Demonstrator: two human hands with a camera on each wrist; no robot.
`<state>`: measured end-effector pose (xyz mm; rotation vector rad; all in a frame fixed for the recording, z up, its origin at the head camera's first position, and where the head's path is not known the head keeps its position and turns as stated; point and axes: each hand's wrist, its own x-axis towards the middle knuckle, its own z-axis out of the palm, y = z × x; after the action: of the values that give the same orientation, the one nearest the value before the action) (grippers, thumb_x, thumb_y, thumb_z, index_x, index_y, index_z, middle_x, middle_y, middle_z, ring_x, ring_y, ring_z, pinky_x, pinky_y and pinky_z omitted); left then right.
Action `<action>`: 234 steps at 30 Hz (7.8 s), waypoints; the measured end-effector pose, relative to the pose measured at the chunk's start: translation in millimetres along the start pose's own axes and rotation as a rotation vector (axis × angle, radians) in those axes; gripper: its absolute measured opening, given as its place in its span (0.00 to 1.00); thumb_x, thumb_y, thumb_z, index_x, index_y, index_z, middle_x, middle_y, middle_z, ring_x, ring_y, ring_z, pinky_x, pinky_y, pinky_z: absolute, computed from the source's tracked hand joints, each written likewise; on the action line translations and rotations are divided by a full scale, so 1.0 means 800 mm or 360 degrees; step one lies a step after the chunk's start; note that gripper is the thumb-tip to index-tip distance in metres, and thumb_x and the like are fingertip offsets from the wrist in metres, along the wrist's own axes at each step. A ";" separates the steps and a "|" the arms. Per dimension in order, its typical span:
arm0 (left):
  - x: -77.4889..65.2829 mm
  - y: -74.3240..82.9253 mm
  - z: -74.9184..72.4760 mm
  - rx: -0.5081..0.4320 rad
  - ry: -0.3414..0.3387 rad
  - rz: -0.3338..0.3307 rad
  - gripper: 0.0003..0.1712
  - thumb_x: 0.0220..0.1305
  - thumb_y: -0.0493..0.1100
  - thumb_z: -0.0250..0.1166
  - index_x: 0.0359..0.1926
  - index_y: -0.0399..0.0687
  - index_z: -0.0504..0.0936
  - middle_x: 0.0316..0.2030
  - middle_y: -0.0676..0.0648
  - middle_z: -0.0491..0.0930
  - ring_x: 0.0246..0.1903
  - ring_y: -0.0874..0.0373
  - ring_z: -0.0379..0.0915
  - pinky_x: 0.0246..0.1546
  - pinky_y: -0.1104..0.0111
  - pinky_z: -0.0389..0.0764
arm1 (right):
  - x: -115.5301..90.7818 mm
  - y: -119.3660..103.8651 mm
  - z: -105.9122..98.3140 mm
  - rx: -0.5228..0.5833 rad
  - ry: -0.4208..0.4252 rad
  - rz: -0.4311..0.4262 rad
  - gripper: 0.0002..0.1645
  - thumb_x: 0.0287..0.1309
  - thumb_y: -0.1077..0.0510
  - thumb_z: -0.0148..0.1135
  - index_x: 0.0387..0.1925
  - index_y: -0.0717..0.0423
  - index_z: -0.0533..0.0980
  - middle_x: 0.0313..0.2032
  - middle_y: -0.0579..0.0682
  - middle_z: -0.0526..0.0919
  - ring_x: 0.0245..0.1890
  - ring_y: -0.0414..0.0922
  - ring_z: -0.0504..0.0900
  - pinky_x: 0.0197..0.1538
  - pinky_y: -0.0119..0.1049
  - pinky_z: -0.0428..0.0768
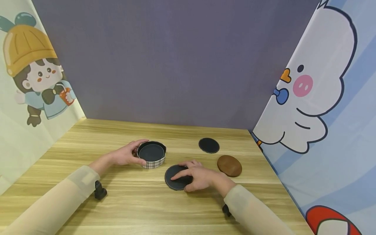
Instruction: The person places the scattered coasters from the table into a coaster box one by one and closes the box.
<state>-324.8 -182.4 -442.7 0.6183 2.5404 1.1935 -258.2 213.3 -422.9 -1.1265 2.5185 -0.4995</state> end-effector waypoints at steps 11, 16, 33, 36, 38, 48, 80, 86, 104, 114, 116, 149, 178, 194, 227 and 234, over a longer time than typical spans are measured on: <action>0.003 0.000 0.000 -0.0026 -0.0002 -0.0014 0.67 0.60 0.58 0.85 0.89 0.57 0.53 0.70 0.30 0.63 0.61 0.42 0.72 0.64 0.45 0.76 | -0.001 0.001 -0.001 -0.0022 0.0048 0.0006 0.39 0.60 0.36 0.81 0.72 0.19 0.78 0.74 0.56 0.67 0.74 0.60 0.62 0.71 0.65 0.64; 0.002 0.001 -0.001 -0.0025 0.0001 -0.0015 0.67 0.59 0.58 0.85 0.89 0.56 0.53 0.71 0.30 0.62 0.62 0.40 0.73 0.65 0.44 0.75 | 0.002 0.003 0.000 -0.0012 0.0035 -0.0006 0.44 0.58 0.35 0.81 0.75 0.23 0.75 0.79 0.56 0.65 0.78 0.63 0.60 0.74 0.69 0.61; 0.001 0.000 0.000 -0.0021 -0.0006 -0.0012 0.66 0.61 0.58 0.84 0.89 0.56 0.52 0.73 0.29 0.60 0.66 0.37 0.72 0.68 0.41 0.74 | 0.015 -0.001 0.001 -0.0021 0.0044 -0.0059 0.51 0.53 0.37 0.84 0.77 0.35 0.74 0.76 0.48 0.71 0.77 0.55 0.65 0.77 0.69 0.60; 0.000 0.001 0.000 -0.0027 -0.0007 -0.0019 0.67 0.61 0.58 0.84 0.89 0.57 0.52 0.73 0.29 0.60 0.67 0.36 0.72 0.68 0.41 0.75 | 0.015 0.000 0.001 -0.0040 0.0042 -0.0029 0.54 0.52 0.36 0.84 0.79 0.35 0.72 0.74 0.47 0.70 0.76 0.54 0.65 0.75 0.65 0.64; 0.000 0.002 0.000 -0.0026 -0.0005 -0.0021 0.67 0.61 0.58 0.85 0.89 0.57 0.52 0.73 0.29 0.60 0.66 0.36 0.72 0.67 0.41 0.75 | 0.015 -0.001 0.001 -0.0052 0.0046 -0.0015 0.56 0.51 0.36 0.84 0.80 0.36 0.70 0.73 0.47 0.70 0.74 0.53 0.65 0.73 0.64 0.65; 0.000 0.002 0.001 -0.0018 -0.0005 -0.0014 0.67 0.61 0.58 0.85 0.89 0.56 0.52 0.74 0.29 0.60 0.66 0.37 0.73 0.68 0.41 0.75 | 0.006 -0.001 0.000 -0.0028 0.0151 -0.0010 0.59 0.47 0.39 0.84 0.81 0.39 0.69 0.74 0.48 0.68 0.73 0.53 0.64 0.71 0.59 0.66; 0.000 -0.004 0.001 -0.0011 0.0013 -0.0002 0.67 0.60 0.58 0.85 0.89 0.58 0.53 0.72 0.29 0.61 0.66 0.37 0.72 0.67 0.42 0.75 | 0.048 0.009 -0.032 0.0067 0.0579 0.0074 0.56 0.53 0.36 0.80 0.82 0.39 0.69 0.75 0.53 0.67 0.74 0.56 0.62 0.68 0.59 0.62; 0.000 -0.004 0.001 -0.0014 0.0000 -0.0004 0.67 0.60 0.59 0.85 0.89 0.59 0.53 0.73 0.29 0.61 0.66 0.37 0.72 0.67 0.43 0.76 | 0.065 0.004 -0.036 0.0042 0.0559 0.0117 0.57 0.54 0.34 0.78 0.83 0.39 0.68 0.77 0.53 0.66 0.76 0.56 0.62 0.72 0.62 0.64; 0.000 0.001 0.000 -0.0026 -0.0022 0.0011 0.65 0.62 0.58 0.84 0.89 0.56 0.52 0.73 0.29 0.60 0.64 0.39 0.75 0.68 0.42 0.75 | 0.118 -0.008 -0.038 0.0007 0.0510 0.0135 0.58 0.56 0.34 0.77 0.85 0.42 0.66 0.77 0.56 0.65 0.75 0.57 0.63 0.74 0.61 0.63; 0.001 -0.001 -0.003 0.0024 -0.0059 -0.0010 0.67 0.63 0.63 0.82 0.90 0.58 0.50 0.74 0.30 0.59 0.64 0.41 0.74 0.63 0.47 0.77 | 0.143 -0.014 -0.034 -0.0019 0.0517 0.0146 0.56 0.58 0.32 0.76 0.84 0.41 0.67 0.77 0.52 0.67 0.76 0.56 0.63 0.75 0.59 0.62; 0.001 0.000 -0.003 0.0020 -0.0062 -0.0011 0.66 0.63 0.63 0.82 0.90 0.58 0.50 0.73 0.30 0.59 0.64 0.41 0.74 0.63 0.48 0.78 | 0.146 -0.016 -0.033 -0.0002 0.0513 0.0145 0.55 0.58 0.32 0.76 0.84 0.41 0.67 0.78 0.53 0.67 0.77 0.56 0.63 0.76 0.59 0.61; -0.003 -0.001 -0.002 -0.0052 -0.0099 0.0053 0.66 0.66 0.61 0.80 0.90 0.53 0.48 0.74 0.28 0.56 0.64 0.41 0.77 0.63 0.53 0.80 | 0.171 -0.032 -0.017 0.0069 0.0437 0.0148 0.53 0.65 0.30 0.75 0.84 0.39 0.66 0.82 0.47 0.65 0.80 0.53 0.59 0.79 0.58 0.60; -0.001 0.000 -0.001 0.0001 -0.0061 -0.0007 0.67 0.63 0.62 0.82 0.90 0.57 0.49 0.75 0.29 0.57 0.64 0.42 0.76 0.66 0.46 0.77 | 0.164 -0.036 -0.017 0.0060 0.0351 0.0153 0.40 0.70 0.30 0.70 0.77 0.38 0.76 0.79 0.44 0.71 0.80 0.52 0.59 0.82 0.59 0.57; 0.000 0.000 0.001 -0.0021 0.0003 0.0029 0.66 0.60 0.57 0.85 0.89 0.53 0.54 0.72 0.27 0.61 0.65 0.38 0.76 0.69 0.40 0.73 | 0.120 0.007 -0.028 0.0304 0.0476 0.0135 0.40 0.76 0.41 0.69 0.81 0.49 0.70 0.75 0.54 0.73 0.60 0.50 0.82 0.63 0.50 0.83; 0.002 -0.003 0.002 0.0005 0.0010 0.0021 0.67 0.59 0.57 0.86 0.89 0.54 0.54 0.72 0.28 0.63 0.64 0.39 0.75 0.70 0.38 0.71 | -0.007 0.144 -0.070 -0.0194 0.0403 0.0657 0.35 0.86 0.42 0.55 0.86 0.43 0.64 0.85 0.65 0.59 0.83 0.75 0.53 0.77 0.83 0.48; 0.003 -0.004 0.003 -0.0004 -0.0002 0.0034 0.67 0.60 0.58 0.85 0.89 0.53 0.52 0.73 0.27 0.61 0.65 0.38 0.75 0.70 0.38 0.72 | -0.003 0.137 -0.072 -0.0241 0.0267 0.0734 0.33 0.88 0.46 0.51 0.86 0.41 0.63 0.87 0.63 0.55 0.83 0.75 0.55 0.77 0.83 0.49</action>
<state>-326.8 -181.9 -446.9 0.6471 2.5369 1.2027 -352.3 293.5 -420.1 -0.5294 2.8793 -0.2900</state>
